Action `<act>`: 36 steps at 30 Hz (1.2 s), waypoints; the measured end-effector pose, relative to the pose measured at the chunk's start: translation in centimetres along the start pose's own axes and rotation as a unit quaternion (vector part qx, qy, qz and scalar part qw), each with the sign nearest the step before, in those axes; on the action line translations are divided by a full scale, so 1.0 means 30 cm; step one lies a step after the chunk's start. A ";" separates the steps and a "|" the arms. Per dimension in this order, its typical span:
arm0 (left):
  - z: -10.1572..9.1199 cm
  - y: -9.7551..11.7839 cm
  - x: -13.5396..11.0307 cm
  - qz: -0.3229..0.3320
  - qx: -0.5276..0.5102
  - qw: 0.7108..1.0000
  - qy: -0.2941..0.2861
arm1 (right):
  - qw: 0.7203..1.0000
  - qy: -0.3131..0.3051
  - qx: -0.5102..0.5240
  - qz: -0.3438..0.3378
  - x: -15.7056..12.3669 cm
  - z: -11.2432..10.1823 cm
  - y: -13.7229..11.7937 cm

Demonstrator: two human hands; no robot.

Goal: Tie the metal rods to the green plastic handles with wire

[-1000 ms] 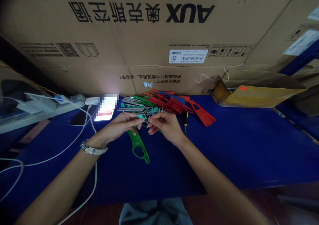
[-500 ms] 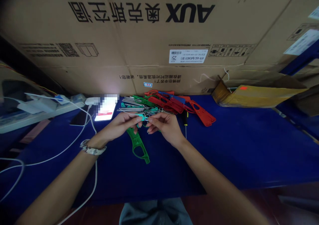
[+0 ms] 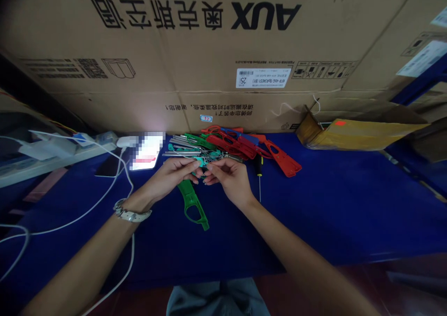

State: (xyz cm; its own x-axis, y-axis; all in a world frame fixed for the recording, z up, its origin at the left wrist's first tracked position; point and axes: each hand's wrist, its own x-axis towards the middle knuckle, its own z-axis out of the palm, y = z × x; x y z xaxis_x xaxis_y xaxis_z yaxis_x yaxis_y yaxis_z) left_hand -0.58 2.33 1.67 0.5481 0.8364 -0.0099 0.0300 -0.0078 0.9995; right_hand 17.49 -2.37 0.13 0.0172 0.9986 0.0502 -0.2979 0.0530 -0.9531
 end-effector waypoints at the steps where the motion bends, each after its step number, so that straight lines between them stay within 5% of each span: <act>1: 0.001 0.001 0.000 0.001 0.000 1.000 0.002 | 1.000 0.004 -0.002 -0.004 0.000 0.001 0.003; 12: 0.009 0.003 0.000 -0.011 -0.021 0.999 -0.022 | 0.998 0.008 -0.042 -0.044 0.005 0.012 0.010; 17: 0.008 0.004 0.003 -0.038 -0.029 0.998 0.028 | 0.989 -0.004 -0.126 -0.076 0.008 -0.008 0.005; 19: -0.001 0.005 0.006 -0.044 -0.024 0.998 0.045 | 0.970 -0.001 -0.212 -0.117 0.016 -0.038 -0.007; 21: -0.014 0.005 0.010 -0.051 -0.012 0.997 0.050 | 0.923 -0.015 -0.343 -0.174 0.028 -0.074 -0.020; 25: -0.034 -0.001 0.014 -0.064 0.007 0.997 0.043 | 0.848 -0.115 -0.472 -0.210 0.052 -0.127 -0.028; 31: -0.028 -0.001 0.011 -0.059 0.012 0.998 0.031 | 0.825 -0.182 -0.495 -0.201 0.071 -0.117 -0.019; 36: -0.025 0.001 0.009 -0.065 0.014 0.997 0.028 | 0.839 -0.201 -0.473 -0.180 0.081 -0.114 -0.023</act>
State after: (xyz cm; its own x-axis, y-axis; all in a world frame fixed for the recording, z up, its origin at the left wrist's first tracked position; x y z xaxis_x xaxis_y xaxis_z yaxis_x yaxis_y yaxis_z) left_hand -1.05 2.96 1.73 0.4914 0.8602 -0.1361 0.1206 0.0875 0.9888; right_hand 21.02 0.00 -0.12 -0.4353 0.8486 0.3006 0.5510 0.5151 -0.6565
